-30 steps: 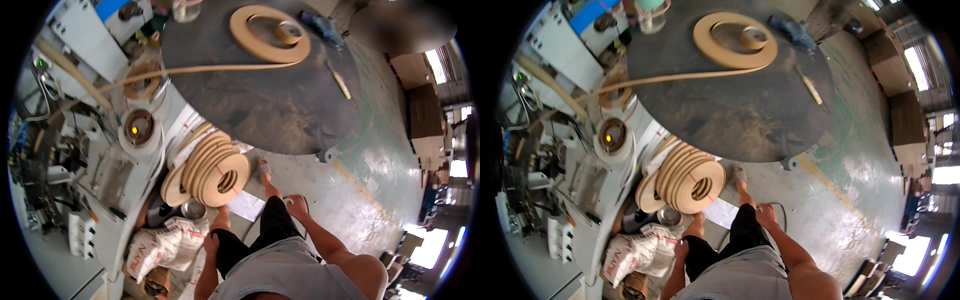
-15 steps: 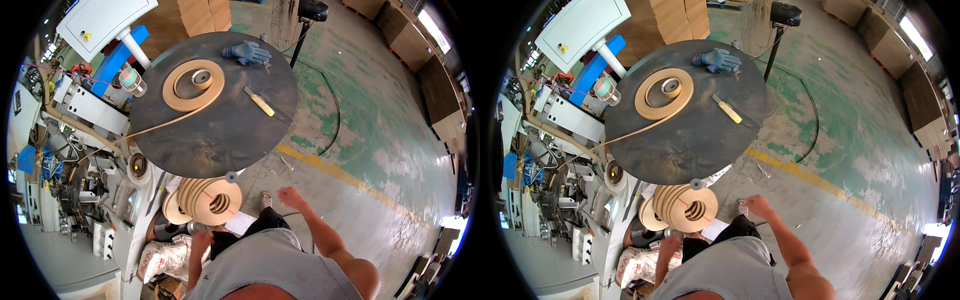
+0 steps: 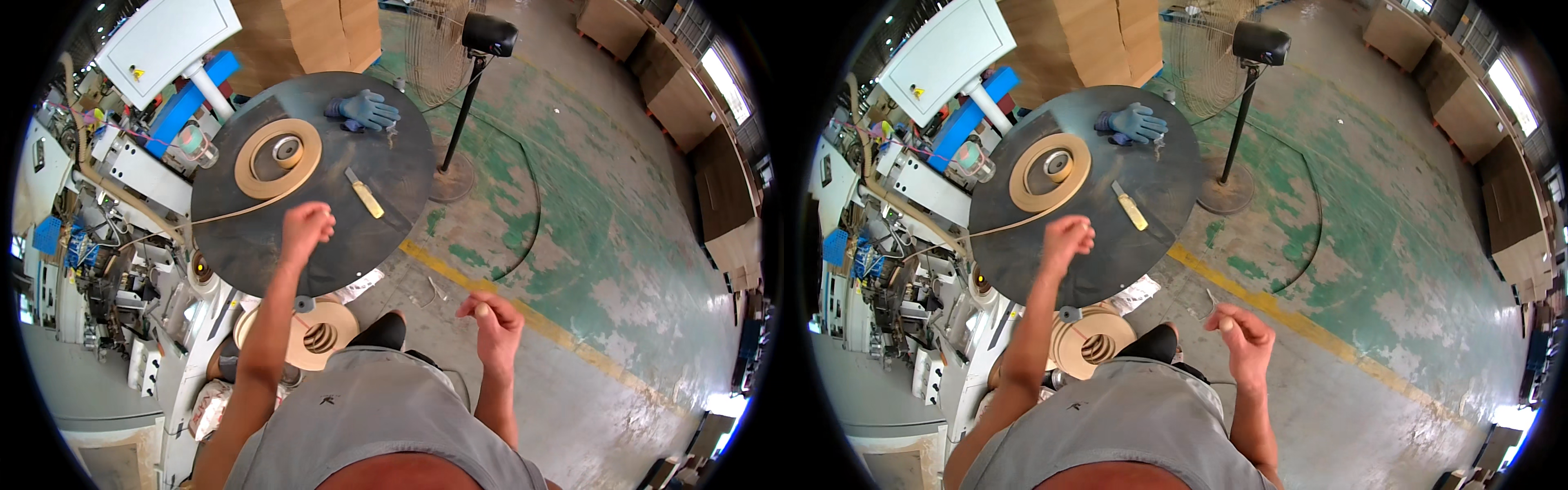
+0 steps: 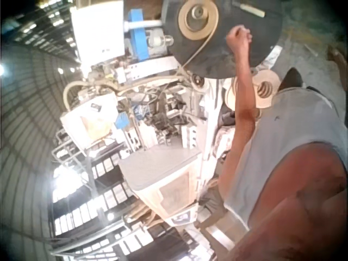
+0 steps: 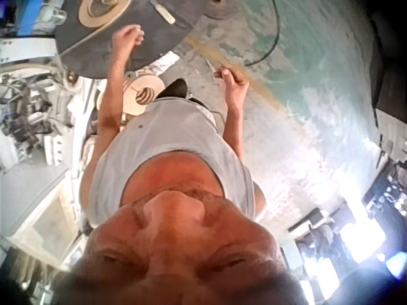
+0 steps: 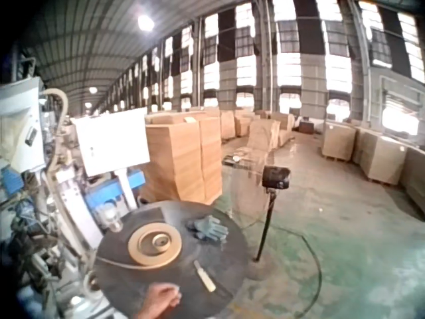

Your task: The person removes a roll of edge banding from a rotating platform, secures the loose end using adhesive tape from a dispenser, and places it on a stack of rolls near a woodworking machine.

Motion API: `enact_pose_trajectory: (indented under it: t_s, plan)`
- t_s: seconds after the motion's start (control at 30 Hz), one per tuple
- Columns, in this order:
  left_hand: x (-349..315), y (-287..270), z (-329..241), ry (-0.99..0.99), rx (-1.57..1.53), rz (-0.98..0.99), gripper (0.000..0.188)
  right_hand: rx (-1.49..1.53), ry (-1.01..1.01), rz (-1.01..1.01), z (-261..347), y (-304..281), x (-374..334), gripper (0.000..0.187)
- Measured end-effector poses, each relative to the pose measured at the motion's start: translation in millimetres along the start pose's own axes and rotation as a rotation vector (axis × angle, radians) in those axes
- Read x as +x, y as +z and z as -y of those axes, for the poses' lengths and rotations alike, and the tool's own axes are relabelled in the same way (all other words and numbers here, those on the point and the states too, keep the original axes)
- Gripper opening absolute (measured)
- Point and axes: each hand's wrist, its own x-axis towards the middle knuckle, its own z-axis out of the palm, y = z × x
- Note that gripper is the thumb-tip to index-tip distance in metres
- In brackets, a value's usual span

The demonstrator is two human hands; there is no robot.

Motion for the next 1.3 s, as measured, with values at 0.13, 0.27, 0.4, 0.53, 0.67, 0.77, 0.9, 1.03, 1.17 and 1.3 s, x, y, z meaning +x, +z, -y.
enact_pose_trajectory:
  t_s: [0.13, 0.27, 0.4, 0.53, 0.67, 0.77, 0.9, 1.03, 1.17, 1.3]
  plan:
    - [109.3, 29.0, -15.1, 0.028, 0.128, -0.071, 0.012, 0.359, -0.362, 0.483, 101.3, 13.5, 42.6, 0.025]
    - [222.3, 53.3, -4.7, 0.015, 0.035, -0.251, 0.027, 0.819, -0.269, 0.662, 138.9, 42.2, 91.9, 0.022]
    - [319.0, 69.2, 15.5, -0.236, 0.525, -0.462, 0.062, 0.727, -0.174, 1.069, 161.1, 53.6, 184.9, 0.046]
    - [333.7, 132.3, 9.1, -0.161, 0.931, -0.531, 0.058, 0.840, -0.079, 1.053, 158.9, 39.6, 245.0, 0.036]
    - [347.8, 120.6, 32.9, -0.218, 0.973, -0.553, 0.045, 1.015, -0.091, 1.019, 152.2, 31.9, 282.4, 0.032]
    - [354.6, 116.4, 48.3, -0.010, 0.917, -0.673, 0.035, 1.011, -0.097, 1.091, 168.3, 8.9, 331.8, 0.030]
    - [339.3, 91.8, 42.1, 0.025, 0.468, -0.908, 0.027, 0.533, 0.020, 1.088, 180.6, -60.7, 412.1, 0.023]
    - [316.5, 121.1, -45.7, 0.189, 0.408, -1.071, 0.013, 0.421, -0.074, 0.733, 157.3, -152.7, 469.9, 0.025]
    - [247.9, 206.4, -175.9, 0.589, 0.132, -1.495, 0.030, 0.134, -0.130, 0.289, 106.3, -246.0, 563.6, 0.018]
    - [248.3, 369.1, -278.0, 0.817, -0.080, -1.541, 0.034, -0.035, 0.034, 0.192, 100.4, -319.9, 664.8, 0.016]
